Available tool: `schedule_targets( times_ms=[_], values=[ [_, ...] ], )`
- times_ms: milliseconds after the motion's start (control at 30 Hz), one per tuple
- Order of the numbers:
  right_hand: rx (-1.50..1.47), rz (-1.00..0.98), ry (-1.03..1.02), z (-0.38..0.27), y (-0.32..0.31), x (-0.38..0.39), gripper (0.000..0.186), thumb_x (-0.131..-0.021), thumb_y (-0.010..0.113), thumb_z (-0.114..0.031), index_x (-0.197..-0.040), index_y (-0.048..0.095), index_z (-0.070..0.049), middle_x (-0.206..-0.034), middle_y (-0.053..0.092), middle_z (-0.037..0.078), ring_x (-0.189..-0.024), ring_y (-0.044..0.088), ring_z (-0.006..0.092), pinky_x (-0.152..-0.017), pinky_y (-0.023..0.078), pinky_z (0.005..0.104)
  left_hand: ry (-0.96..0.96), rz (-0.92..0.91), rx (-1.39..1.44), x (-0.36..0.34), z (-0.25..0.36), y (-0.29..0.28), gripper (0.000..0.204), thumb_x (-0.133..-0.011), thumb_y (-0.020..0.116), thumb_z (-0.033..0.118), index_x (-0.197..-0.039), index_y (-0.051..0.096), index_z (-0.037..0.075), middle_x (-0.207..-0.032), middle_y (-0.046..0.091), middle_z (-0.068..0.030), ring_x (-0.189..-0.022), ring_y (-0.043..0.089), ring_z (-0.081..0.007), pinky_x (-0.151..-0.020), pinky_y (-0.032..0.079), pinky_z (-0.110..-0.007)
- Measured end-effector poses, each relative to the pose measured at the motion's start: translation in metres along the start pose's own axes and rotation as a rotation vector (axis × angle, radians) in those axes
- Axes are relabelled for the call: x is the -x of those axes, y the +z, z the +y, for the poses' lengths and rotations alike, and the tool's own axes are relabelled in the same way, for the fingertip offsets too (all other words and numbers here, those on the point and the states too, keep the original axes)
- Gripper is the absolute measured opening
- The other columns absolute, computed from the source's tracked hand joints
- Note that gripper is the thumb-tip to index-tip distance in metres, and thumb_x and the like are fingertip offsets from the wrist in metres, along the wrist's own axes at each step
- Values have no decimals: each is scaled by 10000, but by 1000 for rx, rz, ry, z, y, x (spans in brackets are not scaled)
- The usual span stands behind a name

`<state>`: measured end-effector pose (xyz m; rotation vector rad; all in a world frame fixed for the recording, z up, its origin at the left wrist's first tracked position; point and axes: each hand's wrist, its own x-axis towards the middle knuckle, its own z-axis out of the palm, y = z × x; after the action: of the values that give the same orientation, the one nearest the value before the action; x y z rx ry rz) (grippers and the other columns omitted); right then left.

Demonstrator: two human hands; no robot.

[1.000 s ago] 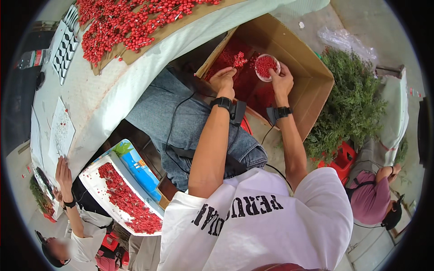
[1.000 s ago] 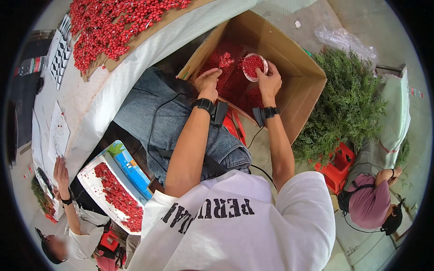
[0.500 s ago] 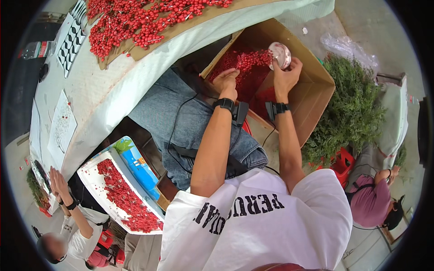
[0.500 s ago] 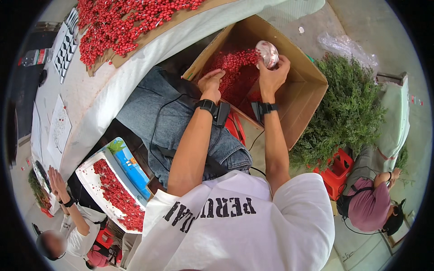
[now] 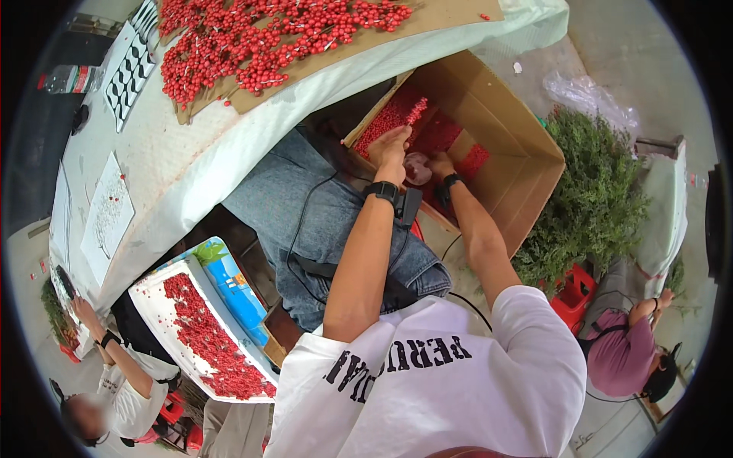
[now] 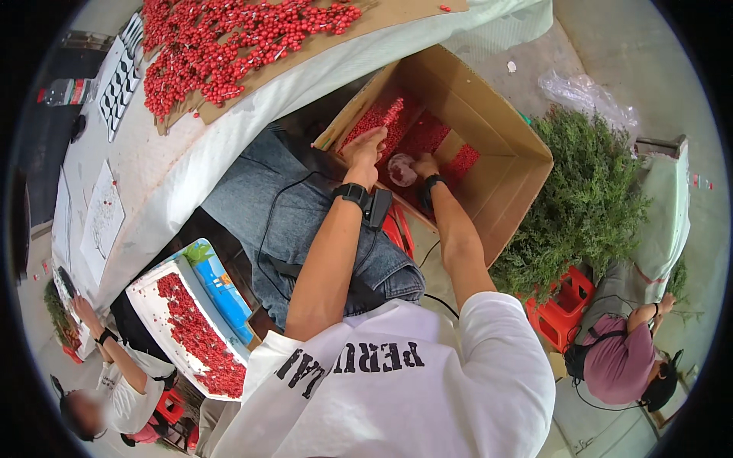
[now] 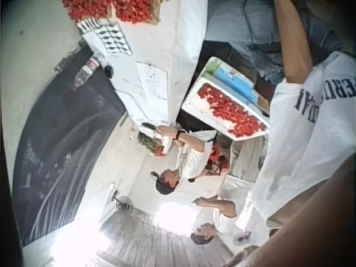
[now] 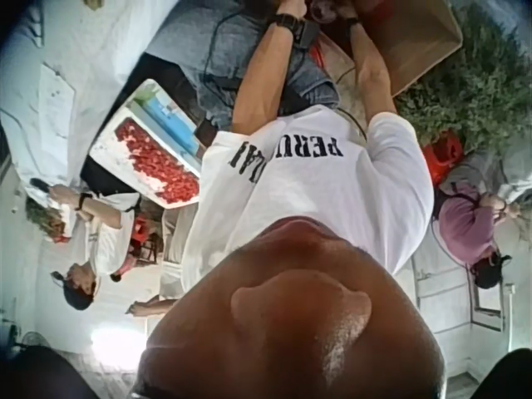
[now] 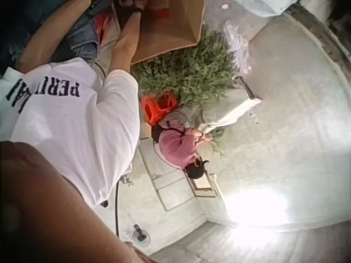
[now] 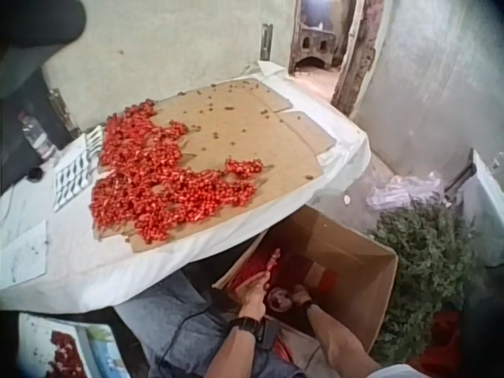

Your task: Packing small red artificial berry ornaments into small round containers and then placing them into a larger cardboard box.

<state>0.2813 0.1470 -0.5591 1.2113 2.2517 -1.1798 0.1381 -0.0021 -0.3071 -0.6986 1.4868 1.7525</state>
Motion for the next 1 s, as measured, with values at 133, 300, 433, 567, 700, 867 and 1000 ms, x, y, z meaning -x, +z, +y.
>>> schedule_targets(
  times_ms=[133,300,433,567,700,867,1000],
  values=[
    [-229,13,-57,-73,-48,54,345,-825,702,-191,-1097,653,16,-931,682,91,-799,649,173,-718,519,295,-6,-69,-11,-3,1,-4,139,-799,757,86,-931,724,56,-833,705,-22,-621,592,-90,-535,451,-210],
    [-927,34,-52,-132,-104,130,247,-894,647,-143,-1106,671,-21,-924,681,57,-812,633,129,-692,509,260,-68,-186,-11,8,1,8,166,-841,736,162,-994,721,100,-868,709,-14,-671,619,-88,-554,457,-212],
    [-992,196,-69,-175,-120,171,222,-904,656,-168,-1090,684,-50,-905,676,21,-785,617,99,-674,498,242,-93,-231,10,17,6,14,179,-842,738,171,-989,718,70,-854,711,-28,-654,619,-94,-537,463,-212],
    [-1041,142,-50,-196,-127,177,257,-907,660,-215,-1105,661,-51,-957,664,1,-818,609,93,-718,502,252,-115,-306,47,21,5,20,189,-844,739,191,-973,716,54,-843,711,-35,-640,619,-97,-527,466,-209],
    [-1264,79,-42,-215,-129,181,233,-889,680,-189,-1082,690,-60,-923,664,0,-784,597,87,-676,481,227,-113,-350,97,18,6,23,202,-852,733,220,-963,713,51,-843,709,-34,-640,623,-102,-533,476,-214],
    [-1260,70,6,-227,-130,179,212,-917,640,-216,-1089,670,-98,-871,647,-26,-739,569,76,-674,468,227,-103,-385,139,18,14,25,199,-867,718,238,-936,708,52,-839,707,-39,-650,627,-111,-537,482,-229],
    [-1351,-19,-94,-214,-133,169,149,-920,627,-214,-1012,677,-108,-787,597,-46,-663,515,63,-587,423,219,-153,-456,238,25,10,30,178,-877,705,245,-904,705,69,-819,701,-38,-643,625,-113,-537,482,-231]
  ],
)
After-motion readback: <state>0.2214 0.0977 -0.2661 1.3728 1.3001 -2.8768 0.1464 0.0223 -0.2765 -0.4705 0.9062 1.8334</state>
